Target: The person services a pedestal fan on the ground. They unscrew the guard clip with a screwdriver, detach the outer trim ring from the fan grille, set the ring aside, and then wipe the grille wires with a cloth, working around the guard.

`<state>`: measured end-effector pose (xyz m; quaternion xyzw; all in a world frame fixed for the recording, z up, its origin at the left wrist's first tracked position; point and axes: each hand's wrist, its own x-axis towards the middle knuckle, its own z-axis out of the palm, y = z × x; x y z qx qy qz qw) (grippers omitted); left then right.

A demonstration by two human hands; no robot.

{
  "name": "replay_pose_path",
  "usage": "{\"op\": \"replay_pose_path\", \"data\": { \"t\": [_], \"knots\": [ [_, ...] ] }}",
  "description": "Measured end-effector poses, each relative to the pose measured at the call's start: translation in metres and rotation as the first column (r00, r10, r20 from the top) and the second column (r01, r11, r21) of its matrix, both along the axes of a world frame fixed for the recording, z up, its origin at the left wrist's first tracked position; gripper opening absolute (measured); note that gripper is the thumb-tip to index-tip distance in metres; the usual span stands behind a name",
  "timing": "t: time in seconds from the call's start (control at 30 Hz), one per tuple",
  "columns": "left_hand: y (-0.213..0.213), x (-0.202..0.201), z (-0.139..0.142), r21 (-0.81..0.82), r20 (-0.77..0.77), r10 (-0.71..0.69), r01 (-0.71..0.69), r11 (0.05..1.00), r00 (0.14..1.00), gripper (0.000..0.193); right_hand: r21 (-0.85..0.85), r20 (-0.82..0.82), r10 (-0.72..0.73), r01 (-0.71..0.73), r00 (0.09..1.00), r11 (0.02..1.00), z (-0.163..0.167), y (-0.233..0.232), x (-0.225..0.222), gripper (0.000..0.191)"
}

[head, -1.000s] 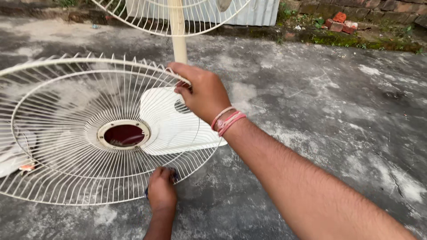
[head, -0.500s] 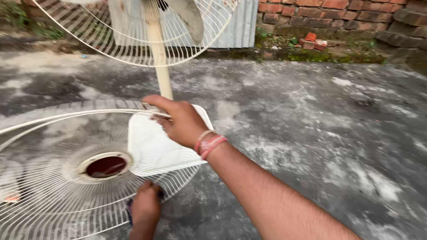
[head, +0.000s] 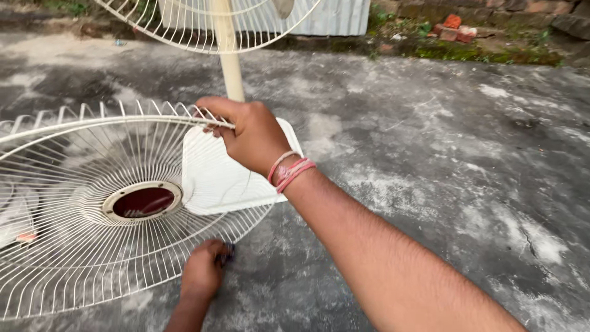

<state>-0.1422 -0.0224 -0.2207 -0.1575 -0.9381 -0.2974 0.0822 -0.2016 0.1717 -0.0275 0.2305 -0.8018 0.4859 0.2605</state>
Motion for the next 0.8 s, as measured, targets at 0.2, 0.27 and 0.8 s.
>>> {"op": "replay_pose_path", "data": {
  "t": [0.2, 0.27, 0.8],
  "knots": [
    [0.009, -0.006, -0.01, 0.043, -0.123, 0.214, -0.21, 0.977, 0.969, 0.028, 0.051, -0.134, 0.01, -0.004, 0.991, 0.999, 0.0, -0.013, 0.003, 0.038],
    [0.016, 0.002, -0.018, 0.175, -0.176, 0.303, -0.273, 0.946, 0.937, 0.028, 0.033, -0.147, 0.02, -0.015, 0.989, 0.999, 0.0, -0.012, 0.005, 0.04],
    [0.008, 0.01, -0.028, 0.141, -0.175, 0.292, -0.269, 0.953, 0.94, 0.027, 0.083, -0.136, -0.011, 0.022, 0.991, 0.996, 0.008, 0.001, 0.011, 0.037]
  ]
}}
